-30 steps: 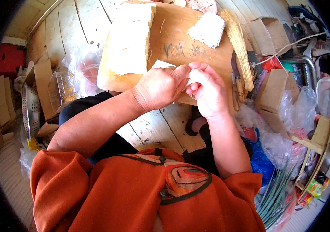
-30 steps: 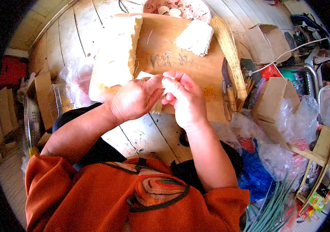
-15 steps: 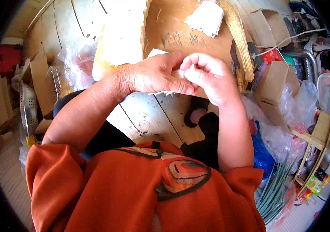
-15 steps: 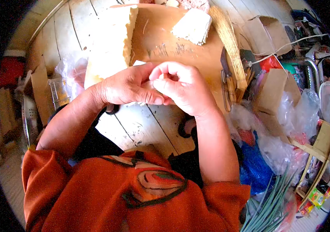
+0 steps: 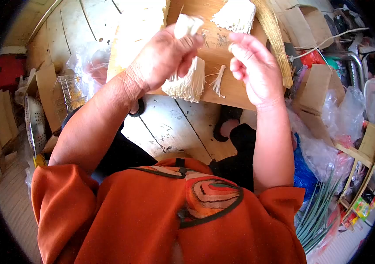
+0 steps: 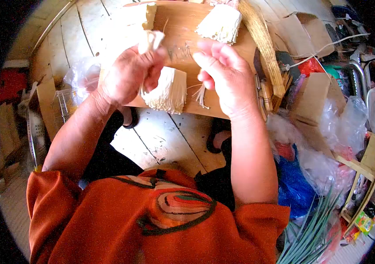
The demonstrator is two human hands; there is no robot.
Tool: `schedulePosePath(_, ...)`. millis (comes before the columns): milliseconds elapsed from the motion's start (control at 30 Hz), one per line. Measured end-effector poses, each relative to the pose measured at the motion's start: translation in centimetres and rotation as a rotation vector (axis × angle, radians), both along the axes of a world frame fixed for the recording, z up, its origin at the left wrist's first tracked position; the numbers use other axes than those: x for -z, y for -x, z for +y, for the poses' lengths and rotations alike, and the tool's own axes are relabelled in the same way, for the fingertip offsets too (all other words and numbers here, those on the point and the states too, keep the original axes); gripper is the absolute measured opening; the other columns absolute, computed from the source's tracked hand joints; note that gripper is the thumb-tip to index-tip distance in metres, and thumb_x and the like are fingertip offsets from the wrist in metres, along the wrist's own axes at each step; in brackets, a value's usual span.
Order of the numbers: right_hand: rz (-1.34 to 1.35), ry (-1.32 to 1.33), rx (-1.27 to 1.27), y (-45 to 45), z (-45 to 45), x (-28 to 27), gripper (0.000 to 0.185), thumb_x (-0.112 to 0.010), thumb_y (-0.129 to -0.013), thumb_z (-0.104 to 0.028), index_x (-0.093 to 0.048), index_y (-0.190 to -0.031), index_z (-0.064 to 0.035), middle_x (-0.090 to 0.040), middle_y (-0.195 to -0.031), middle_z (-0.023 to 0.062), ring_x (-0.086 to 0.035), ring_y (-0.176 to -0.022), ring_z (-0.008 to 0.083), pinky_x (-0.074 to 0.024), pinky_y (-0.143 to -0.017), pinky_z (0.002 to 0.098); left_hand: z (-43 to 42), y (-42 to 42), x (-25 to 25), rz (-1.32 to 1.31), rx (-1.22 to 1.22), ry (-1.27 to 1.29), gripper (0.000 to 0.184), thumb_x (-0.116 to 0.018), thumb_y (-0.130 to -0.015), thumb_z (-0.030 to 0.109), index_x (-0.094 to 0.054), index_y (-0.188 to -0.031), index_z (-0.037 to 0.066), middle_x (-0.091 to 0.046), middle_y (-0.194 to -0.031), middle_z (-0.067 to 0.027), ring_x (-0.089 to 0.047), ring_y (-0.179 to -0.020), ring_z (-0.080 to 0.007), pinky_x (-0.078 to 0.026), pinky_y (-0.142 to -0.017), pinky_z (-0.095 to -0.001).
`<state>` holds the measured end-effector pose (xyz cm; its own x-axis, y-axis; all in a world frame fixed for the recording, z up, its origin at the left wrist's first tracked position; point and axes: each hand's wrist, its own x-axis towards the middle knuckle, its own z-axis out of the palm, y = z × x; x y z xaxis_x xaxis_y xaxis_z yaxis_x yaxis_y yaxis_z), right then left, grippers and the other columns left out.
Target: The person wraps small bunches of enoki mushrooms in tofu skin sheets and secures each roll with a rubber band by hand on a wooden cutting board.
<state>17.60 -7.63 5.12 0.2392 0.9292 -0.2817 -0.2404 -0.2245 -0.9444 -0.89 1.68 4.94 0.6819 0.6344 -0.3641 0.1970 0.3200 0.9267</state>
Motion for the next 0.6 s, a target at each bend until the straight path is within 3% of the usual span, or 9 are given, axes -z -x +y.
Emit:
schedulePosePath(33, -0.036, 0.076, 0.001, 0.0, 0.0, 0.4, 0.026, -0.070, -0.083, -0.016, -0.064, -0.105, -0.0049, -0.061, -0.082, 0.0006, -0.052, -0.061, 0.0063, -0.0430, -0.051, 0.0186, 0.6, 0.3, 0.2, 0.018, -0.059, -0.060, 0.032, -0.049, -0.097, 0.030, -0.047, -0.073, 0.009, -0.045, -0.054, 0.0009, -0.046, -0.047, -0.0089, -0.039, -0.046, -0.0237)
schedulePosePath(67, -0.222, 0.188, -0.045, 0.6, -0.1, 0.8, 0.020, -0.066, -0.087, -0.015, -0.065, -0.104, -0.0046, -0.061, -0.080, -0.0029, -0.050, -0.060, 0.0035, -0.0370, -0.048, 0.0168, 1.0, 0.4, 0.5, -0.057, -0.120, 0.001, 0.033, -0.049, -0.097, 0.029, -0.047, -0.070, 0.009, -0.044, -0.053, 0.0007, -0.045, -0.046, -0.0094, -0.039, -0.045, -0.0245)
schedulePosePath(167, -0.318, 0.311, -0.231, 1.9, -0.6, 3.9, 0.016, -0.067, -0.085, -0.016, -0.067, -0.097, -0.0043, -0.064, -0.081, -0.0002, -0.051, -0.062, 0.0049, -0.0414, -0.052, 0.0197, 1.5, 0.7, 1.3, -0.111, -0.196, 0.050, 0.034, -0.049, -0.096, 0.027, -0.047, -0.067, 0.008, -0.043, -0.052, 0.0002, -0.044, -0.045, -0.0100, -0.038, -0.044, -0.0255)
schedulePosePath(233, -0.537, 0.256, -0.234, 2.6, -1.0, 6.1, 0.026, -0.068, -0.082, -0.027, -0.069, -0.091, -0.0018, -0.069, -0.082, 0.0083, -0.063, -0.069, 0.0153, -0.0510, -0.064, 0.0310, 1.5, 1.1, 1.8, -0.087, -0.212, 0.040, 0.034, -0.050, -0.095, 0.027, -0.048, -0.066, 0.007, -0.043, -0.052, -0.0001, -0.044, -0.045, -0.0101, -0.038, -0.044, -0.0257)
schedulePosePath(300, -0.596, 0.213, -0.212, 3.3, -0.7, 6.8, 0.030, -0.070, -0.080, -0.031, -0.070, -0.087, -0.0017, -0.069, -0.079, 0.0126, -0.066, -0.068, 0.0196, -0.0515, -0.066, 0.0336, 1.3, 1.4, 2.0, 0.088, -0.142, -0.102, 0.036, -0.051, -0.094, 0.028, -0.050, -0.065, 0.007, -0.046, -0.052, -0.0007, -0.046, -0.045, -0.0104, -0.040, -0.045, -0.0254)
schedulePosePath(433, -0.825, 0.356, -0.309, 5.1, -0.5, 4.6, 0.037, -0.069, -0.075, -0.041, -0.071, -0.080, -0.0048, -0.067, -0.069, 0.0135, -0.066, -0.065, 0.0285, -0.0523, -0.066, 0.0378, 0.2, 1.5, 2.9, 0.296, -0.063, -0.110, 0.028, -0.055, -0.093, 0.030, -0.053, -0.098, 0.003, -0.059, -0.074, -0.0031, -0.053, -0.059, -0.0095, -0.046, -0.055, -0.0255)
schedulePosePath(500, -1.007, 0.358, -0.340, 5.7, -0.4, 4.4, 0.039, -0.068, -0.073, -0.043, -0.071, -0.078, -0.0050, -0.067, -0.069, 0.0151, -0.066, -0.068, 0.0318, -0.0523, -0.067, 0.0403, -0.2, 1.7, 3.7, 0.259, -0.019, -0.033, 0.029, -0.056, -0.092, 0.029, -0.054, -0.099, 0.001, -0.062, -0.078, -0.0052, -0.057, -0.066, -0.0106, -0.048, -0.062, -0.0264)
schedulePosePath(567, -1.012, 0.377, -0.350, 5.9, 0.0, 4.4, 0.037, -0.067, -0.072, -0.041, -0.070, -0.075, -0.0046, -0.066, -0.071, 0.0167, -0.066, -0.070, 0.0341, -0.0518, -0.067, 0.0424, -0.7, 1.8, 4.6, 0.296, 0.034, -0.135, 0.035, -0.057, -0.089, 0.032, -0.055, -0.103, -0.001, -0.065, -0.085, -0.0114, -0.063, -0.075, -0.0191, -0.051, -0.071, -0.0312)
schedulePosePath(600, -1.021, 0.398, -0.355, 5.9, 0.1, 4.7, 0.036, -0.067, -0.073, -0.041, -0.069, -0.074, -0.0044, -0.066, -0.072, 0.0173, -0.065, -0.071, 0.0346, -0.0516, -0.067, 0.0431, -0.9, 1.7, 4.4, 0.296, 0.031, -0.136, 0.035, -0.057, -0.089, 0.032, -0.055, -0.103, -0.001, -0.065, -0.085, -0.0114, -0.063, -0.075, -0.0191, -0.051, -0.071, -0.0312)
